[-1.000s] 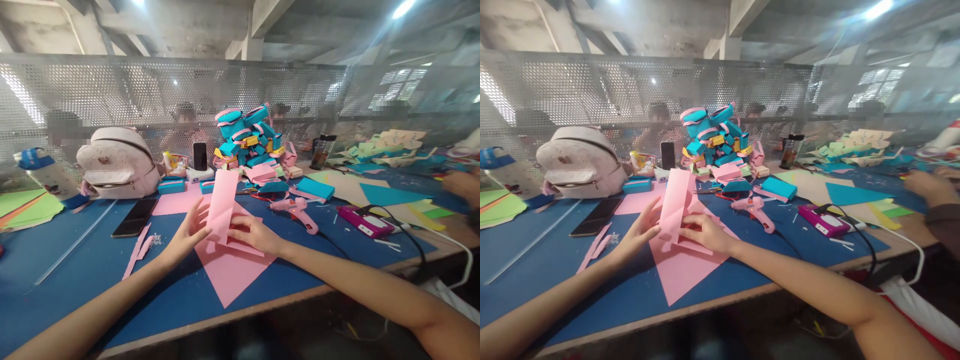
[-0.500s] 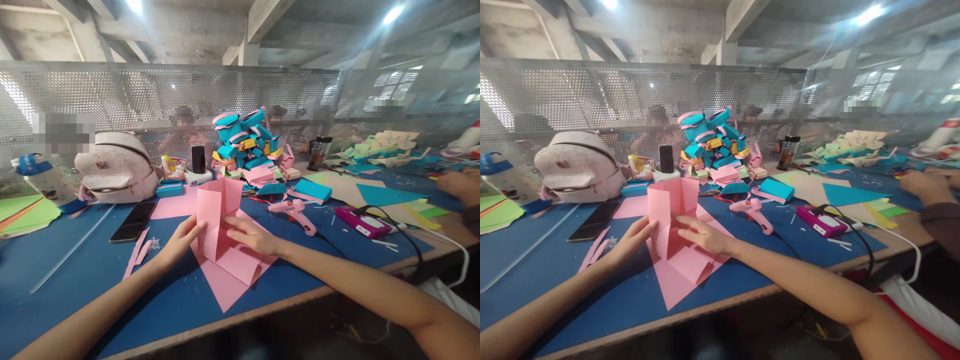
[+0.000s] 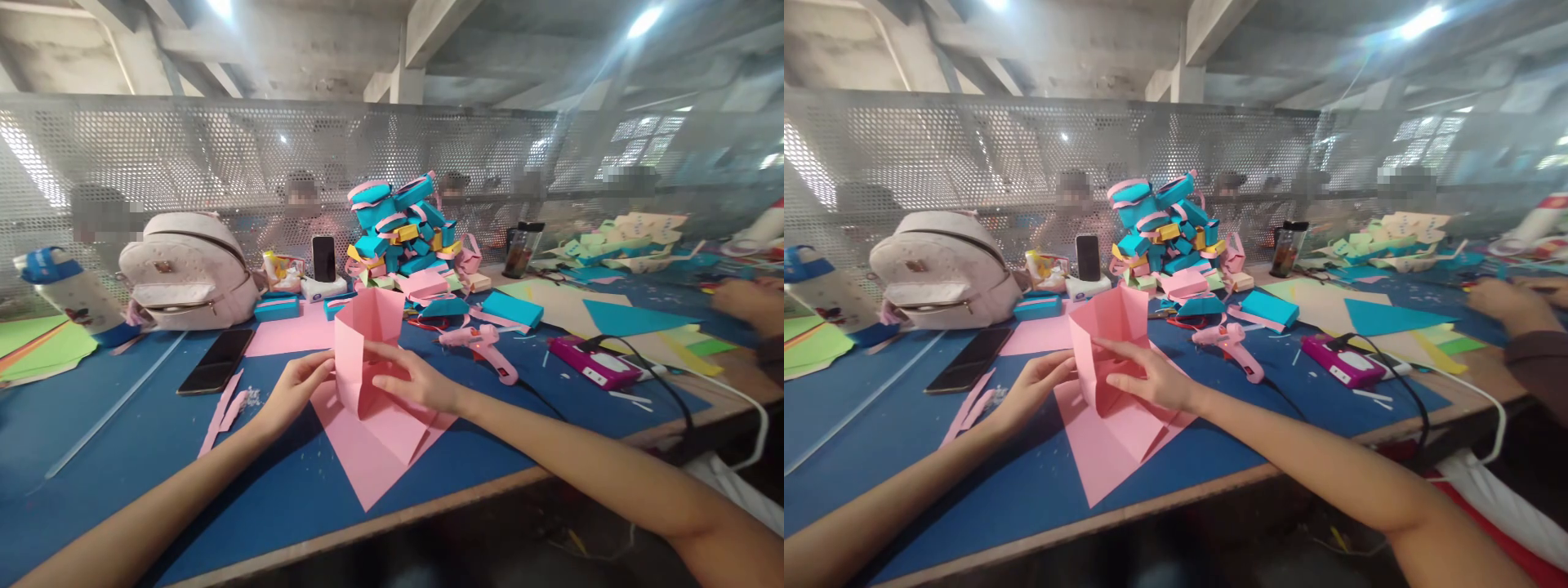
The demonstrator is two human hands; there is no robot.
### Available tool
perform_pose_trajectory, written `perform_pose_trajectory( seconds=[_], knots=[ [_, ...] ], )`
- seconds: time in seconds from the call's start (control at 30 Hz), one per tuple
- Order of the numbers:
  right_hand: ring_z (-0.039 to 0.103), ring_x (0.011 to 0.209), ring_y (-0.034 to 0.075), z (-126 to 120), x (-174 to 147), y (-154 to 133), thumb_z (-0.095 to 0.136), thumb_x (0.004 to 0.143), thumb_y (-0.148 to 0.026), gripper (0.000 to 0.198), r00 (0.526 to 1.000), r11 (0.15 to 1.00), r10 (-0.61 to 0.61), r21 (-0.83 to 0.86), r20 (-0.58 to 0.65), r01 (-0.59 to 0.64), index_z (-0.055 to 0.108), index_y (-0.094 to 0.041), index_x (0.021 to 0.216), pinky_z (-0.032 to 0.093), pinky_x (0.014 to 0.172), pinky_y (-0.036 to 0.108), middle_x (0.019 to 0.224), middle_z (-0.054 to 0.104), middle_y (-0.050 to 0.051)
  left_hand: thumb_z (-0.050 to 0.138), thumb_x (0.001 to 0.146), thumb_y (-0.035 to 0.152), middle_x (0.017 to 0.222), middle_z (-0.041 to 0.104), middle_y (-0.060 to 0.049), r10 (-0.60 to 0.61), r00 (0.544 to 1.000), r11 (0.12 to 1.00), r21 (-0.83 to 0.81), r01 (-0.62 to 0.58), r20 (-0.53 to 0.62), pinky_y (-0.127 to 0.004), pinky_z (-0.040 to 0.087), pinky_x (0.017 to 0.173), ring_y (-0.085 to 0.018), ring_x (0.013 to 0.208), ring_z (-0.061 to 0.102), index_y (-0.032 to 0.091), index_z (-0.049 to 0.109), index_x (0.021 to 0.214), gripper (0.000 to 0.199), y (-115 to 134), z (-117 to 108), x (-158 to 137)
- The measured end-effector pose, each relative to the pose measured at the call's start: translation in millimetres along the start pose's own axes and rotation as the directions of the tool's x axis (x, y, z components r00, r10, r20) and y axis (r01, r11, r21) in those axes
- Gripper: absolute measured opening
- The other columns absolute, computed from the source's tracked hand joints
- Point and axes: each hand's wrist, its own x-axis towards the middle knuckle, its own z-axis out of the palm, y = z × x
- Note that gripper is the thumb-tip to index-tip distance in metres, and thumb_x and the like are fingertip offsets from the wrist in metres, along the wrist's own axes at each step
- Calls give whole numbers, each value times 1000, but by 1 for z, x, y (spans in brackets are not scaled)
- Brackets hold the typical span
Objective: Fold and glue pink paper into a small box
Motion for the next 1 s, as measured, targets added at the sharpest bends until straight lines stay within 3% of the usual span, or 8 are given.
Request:
perform_pose_trajectory(
  seconds=[0.13, 0.27, 0.5, 0.6, 0.73, 0.87, 1.0],
  knots=[
    [59, 113, 26, 5, -2, -2, 68, 85, -43, 48, 999, 988, 38, -150, 17, -35, 58, -22, 127, 46, 98, 43, 127, 63, 10, 67, 83, 46, 115, 72, -10, 6, 1000, 1000, 25, -6, -21, -42, 53, 94, -29, 105, 67, 15, 71, 112, 42, -2, 0, 0],
    [60, 107, 28, 11, -4, 0, 75, 78, -47, 52, 993, 947, 110, -307, 32, -95, 61, -22, 122, 48, 93, 42, 121, 65, 10, 67, 84, 42, 121, 70, -11, 16, 1000, 999, 43, -16, -3, -41, 54, 93, -29, 108, 66, 16, 68, 118, 42, -5, -1, 0],
    [59, 116, 27, 17, -5, -2, 71, 82, -34, 42, 994, 957, 40, -290, 104, -8, 62, -23, 121, 46, 99, 40, 127, 64, 8, 67, 86, 37, 132, 63, -13, 31, 996, 1000, 2, -31, 80, -39, 55, 91, -30, 118, 62, 20, 58, 129, 48, -14, -4, 0],
    [64, 107, 24, 18, -5, -4, 61, 87, -24, 24, 994, 956, 54, -293, 94, -24, 67, -22, 110, 47, 97, 38, 115, 71, 6, 64, 87, 37, 128, 65, -14, 11, 996, 998, -63, -5, 94, -41, 55, 91, -30, 115, 63, 19, 56, 131, 48, -14, -4, -1],
    [67, 98, 24, 18, -5, -3, 55, 90, -27, 24, 998, 967, 60, -249, 37, -49, 70, -19, 107, 50, 91, 36, 106, 73, 6, 60, 90, 37, 122, 67, -15, -6, 995, 996, -89, 15, 96, -40, 53, 92, -26, 104, 68, 17, 56, 130, 45, -13, -2, -2],
    [68, 94, 26, 16, -4, -1, 57, 90, -34, 25, 992, 970, 106, -212, -61, -117, 72, -18, 100, 52, 85, 36, 97, 75, 7, 53, 86, 25, 111, 69, -13, 14, 999, 995, 100, -19, 46, -34, 55, 79, -21, 90, 69, 16, 58, 119, 35, -15, -4, -1],
    [67, 91, 27, 16, -4, 2, 58, 89, -36, 25, 976, 964, 128, -209, -176, -164, 72, -16, 93, 52, 83, 38, 87, 75, 7, 41, 64, 7, 80, 65, -3, 110, 993, 950, 299, -94, -38, -27, 49, 67, -15, 73, 62, 16, 59, 86, 29, -20, -10, 1]
  ],
)
